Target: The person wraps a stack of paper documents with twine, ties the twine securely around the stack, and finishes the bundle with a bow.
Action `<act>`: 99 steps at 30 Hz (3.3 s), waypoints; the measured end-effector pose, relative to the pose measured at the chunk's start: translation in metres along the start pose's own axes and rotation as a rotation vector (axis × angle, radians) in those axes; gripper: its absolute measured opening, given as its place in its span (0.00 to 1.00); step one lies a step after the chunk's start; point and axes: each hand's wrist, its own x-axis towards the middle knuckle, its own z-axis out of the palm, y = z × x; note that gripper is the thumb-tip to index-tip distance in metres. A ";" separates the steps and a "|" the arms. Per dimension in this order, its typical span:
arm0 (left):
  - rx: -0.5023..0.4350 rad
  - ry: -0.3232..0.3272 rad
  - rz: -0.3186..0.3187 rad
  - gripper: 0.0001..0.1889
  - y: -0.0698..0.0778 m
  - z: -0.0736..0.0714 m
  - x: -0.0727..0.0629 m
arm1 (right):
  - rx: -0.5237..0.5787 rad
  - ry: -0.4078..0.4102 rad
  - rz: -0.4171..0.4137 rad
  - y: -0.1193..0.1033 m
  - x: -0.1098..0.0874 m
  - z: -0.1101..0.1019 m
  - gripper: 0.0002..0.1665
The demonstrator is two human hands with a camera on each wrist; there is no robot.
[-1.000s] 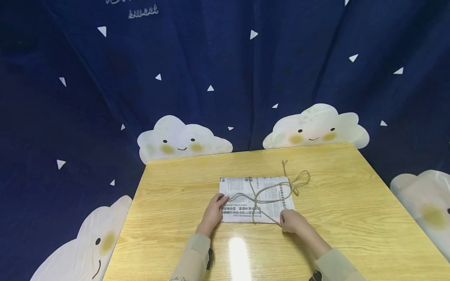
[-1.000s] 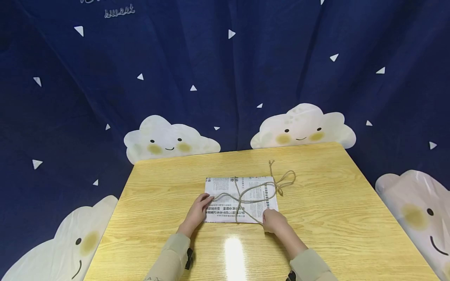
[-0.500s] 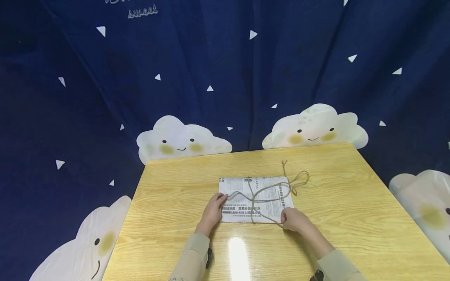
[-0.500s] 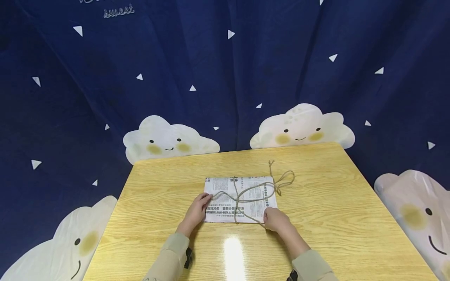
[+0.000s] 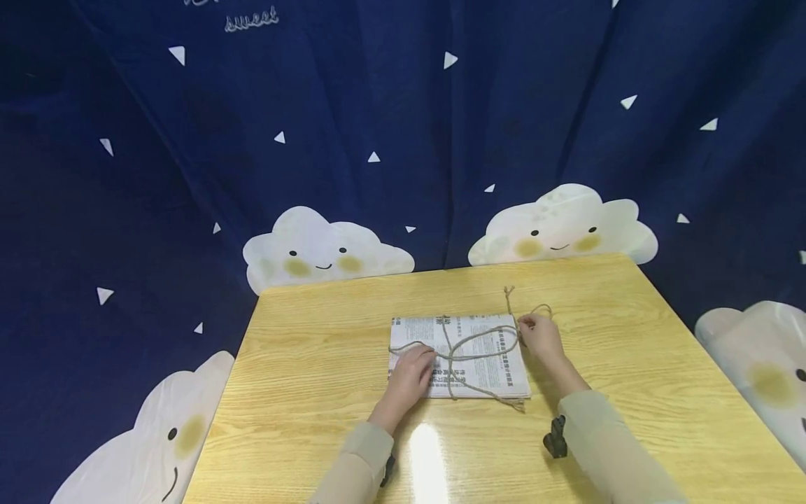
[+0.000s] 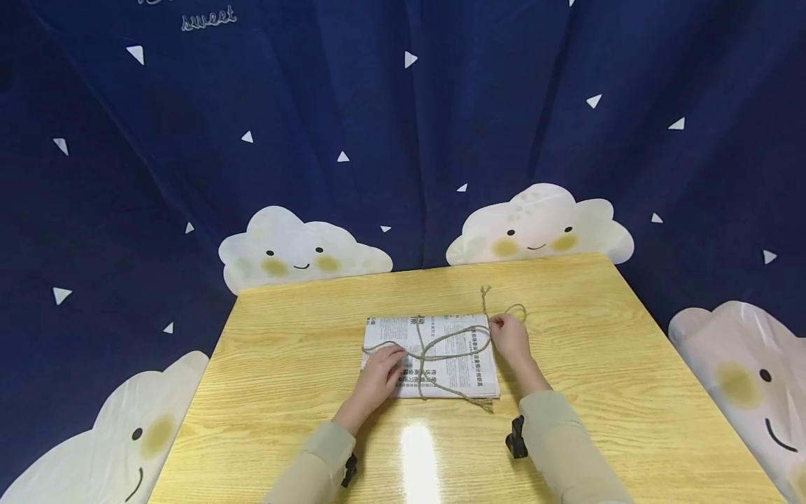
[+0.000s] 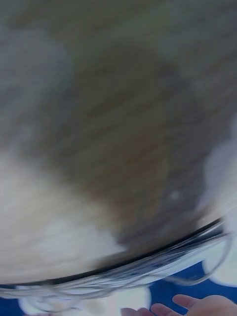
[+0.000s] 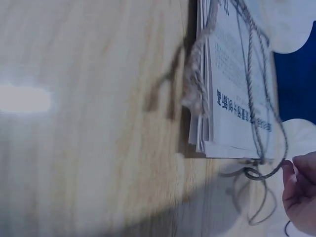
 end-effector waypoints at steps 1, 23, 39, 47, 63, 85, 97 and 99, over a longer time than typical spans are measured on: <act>0.015 -0.009 0.041 0.13 0.005 0.002 0.000 | -0.002 0.002 0.006 0.001 0.004 0.002 0.15; 0.351 -0.227 0.181 0.04 0.046 0.033 0.008 | -0.096 -0.036 0.226 0.005 0.028 0.010 0.13; 0.319 -0.278 0.317 0.05 0.054 0.032 -0.002 | 0.766 -0.033 0.302 -0.005 0.049 0.005 0.22; 0.259 -0.336 0.367 0.06 0.065 0.033 -0.005 | 0.892 -0.005 0.299 -0.012 0.049 0.003 0.22; 0.021 -0.204 -0.233 0.17 0.088 0.028 -0.003 | 0.646 -0.166 0.125 0.015 0.051 0.022 0.14; -0.115 -0.199 -0.627 0.17 0.101 0.045 0.000 | -0.368 -0.303 -0.302 0.001 0.036 0.043 0.17; -0.061 -0.304 -0.670 0.14 0.079 0.025 0.010 | -0.495 -0.193 -0.442 0.012 0.014 0.034 0.07; -0.049 -0.300 -0.667 0.12 0.071 0.020 0.011 | -0.540 -0.187 -0.447 0.011 0.008 0.032 0.07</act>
